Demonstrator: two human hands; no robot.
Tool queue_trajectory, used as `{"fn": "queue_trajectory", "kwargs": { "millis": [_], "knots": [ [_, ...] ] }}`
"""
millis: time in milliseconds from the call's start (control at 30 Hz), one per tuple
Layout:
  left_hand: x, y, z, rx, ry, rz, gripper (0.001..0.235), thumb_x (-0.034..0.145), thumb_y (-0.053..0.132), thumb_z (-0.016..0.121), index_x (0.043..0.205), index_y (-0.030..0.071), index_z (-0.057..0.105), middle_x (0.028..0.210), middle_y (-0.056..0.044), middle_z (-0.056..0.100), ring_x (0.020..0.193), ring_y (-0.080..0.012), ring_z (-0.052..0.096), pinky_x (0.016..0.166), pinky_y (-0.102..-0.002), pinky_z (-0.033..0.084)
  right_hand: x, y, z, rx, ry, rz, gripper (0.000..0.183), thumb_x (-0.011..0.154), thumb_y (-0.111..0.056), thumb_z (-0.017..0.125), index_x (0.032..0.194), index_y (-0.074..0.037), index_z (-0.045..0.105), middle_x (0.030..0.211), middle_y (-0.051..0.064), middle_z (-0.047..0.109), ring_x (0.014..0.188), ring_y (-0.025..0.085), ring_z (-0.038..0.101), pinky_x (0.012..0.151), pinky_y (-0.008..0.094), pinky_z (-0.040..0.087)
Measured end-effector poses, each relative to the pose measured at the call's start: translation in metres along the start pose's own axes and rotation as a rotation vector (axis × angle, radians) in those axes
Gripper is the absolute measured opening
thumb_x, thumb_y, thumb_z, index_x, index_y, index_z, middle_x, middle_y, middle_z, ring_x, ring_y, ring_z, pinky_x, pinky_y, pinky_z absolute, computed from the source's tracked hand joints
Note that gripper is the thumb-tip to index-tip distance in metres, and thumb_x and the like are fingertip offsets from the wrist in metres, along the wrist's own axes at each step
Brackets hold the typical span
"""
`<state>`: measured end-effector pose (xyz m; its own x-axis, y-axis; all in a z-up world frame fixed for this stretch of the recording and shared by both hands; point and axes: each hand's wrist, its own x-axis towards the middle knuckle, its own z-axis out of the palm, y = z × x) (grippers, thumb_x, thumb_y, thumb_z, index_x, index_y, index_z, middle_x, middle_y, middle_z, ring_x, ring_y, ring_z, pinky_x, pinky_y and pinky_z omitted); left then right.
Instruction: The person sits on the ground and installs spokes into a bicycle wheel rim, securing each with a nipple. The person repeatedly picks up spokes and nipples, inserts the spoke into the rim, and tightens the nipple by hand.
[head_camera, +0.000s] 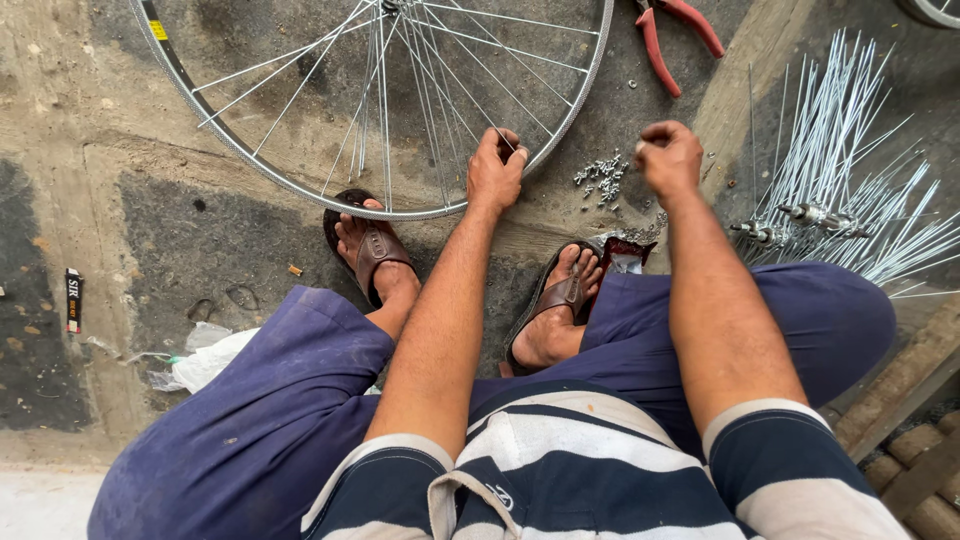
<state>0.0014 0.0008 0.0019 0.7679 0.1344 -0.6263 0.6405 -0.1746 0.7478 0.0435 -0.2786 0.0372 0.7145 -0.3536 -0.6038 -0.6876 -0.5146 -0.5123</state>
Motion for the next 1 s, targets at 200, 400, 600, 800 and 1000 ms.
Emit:
{"fn": "queue_trajectory", "kwargs": {
  "millis": [200,400,600,800,1000],
  "knots": [
    [0.001,0.001,-0.001,-0.002,-0.021,-0.022,0.026,0.091,0.023,0.069,0.114,0.013,0.063,0.108,-0.004,0.076,0.101,-0.0183,0.073,0.092,-0.037,0.056,-0.007,-0.023,-0.010,0.706,-0.335,0.034,0.012,0.098,0.006,0.066,0.107,0.000,0.071,0.099,0.013,0.073,0.086,0.022,0.074,0.080,0.036,0.066],
    [0.001,-0.001,-0.001,-0.007,-0.031,-0.019,0.025,0.091,0.023,0.069,0.114,0.013,0.063,0.107,-0.004,0.076,0.100,-0.0179,0.073,0.092,-0.037,0.057,-0.013,-0.030,-0.013,0.755,-0.405,0.021,0.012,0.099,0.006,0.065,0.108,-0.001,0.070,0.100,0.013,0.073,0.089,0.023,0.074,0.083,0.036,0.065],
    [0.001,0.000,-0.001,0.001,-0.032,-0.021,0.025,0.092,0.023,0.069,0.115,0.014,0.063,0.107,-0.004,0.075,0.101,-0.0179,0.072,0.092,-0.037,0.056,-0.010,-0.029,-0.013,0.742,-0.364,0.040,0.010,0.099,0.005,0.065,0.104,-0.003,0.070,0.097,0.012,0.072,0.086,0.021,0.073,0.079,0.035,0.065],
    [-0.001,0.001,-0.002,0.019,-0.034,-0.035,0.026,0.091,0.023,0.069,0.114,0.014,0.064,0.106,-0.003,0.076,0.099,-0.0176,0.073,0.091,-0.037,0.055,0.005,-0.003,-0.016,0.312,0.014,0.189,0.016,0.095,0.004,0.063,0.098,-0.007,0.074,0.094,0.010,0.074,0.076,0.016,0.072,0.063,0.026,0.065],
    [-0.002,0.002,-0.002,0.006,-0.023,0.000,0.025,0.091,0.023,0.069,0.114,0.013,0.064,0.105,-0.003,0.076,0.097,-0.0185,0.073,0.089,-0.037,0.056,0.013,0.023,-0.011,-0.255,0.207,0.048,0.016,0.087,0.000,0.070,0.096,-0.011,0.077,0.099,0.007,0.076,0.085,0.017,0.073,0.078,0.033,0.060]
  ]
}}
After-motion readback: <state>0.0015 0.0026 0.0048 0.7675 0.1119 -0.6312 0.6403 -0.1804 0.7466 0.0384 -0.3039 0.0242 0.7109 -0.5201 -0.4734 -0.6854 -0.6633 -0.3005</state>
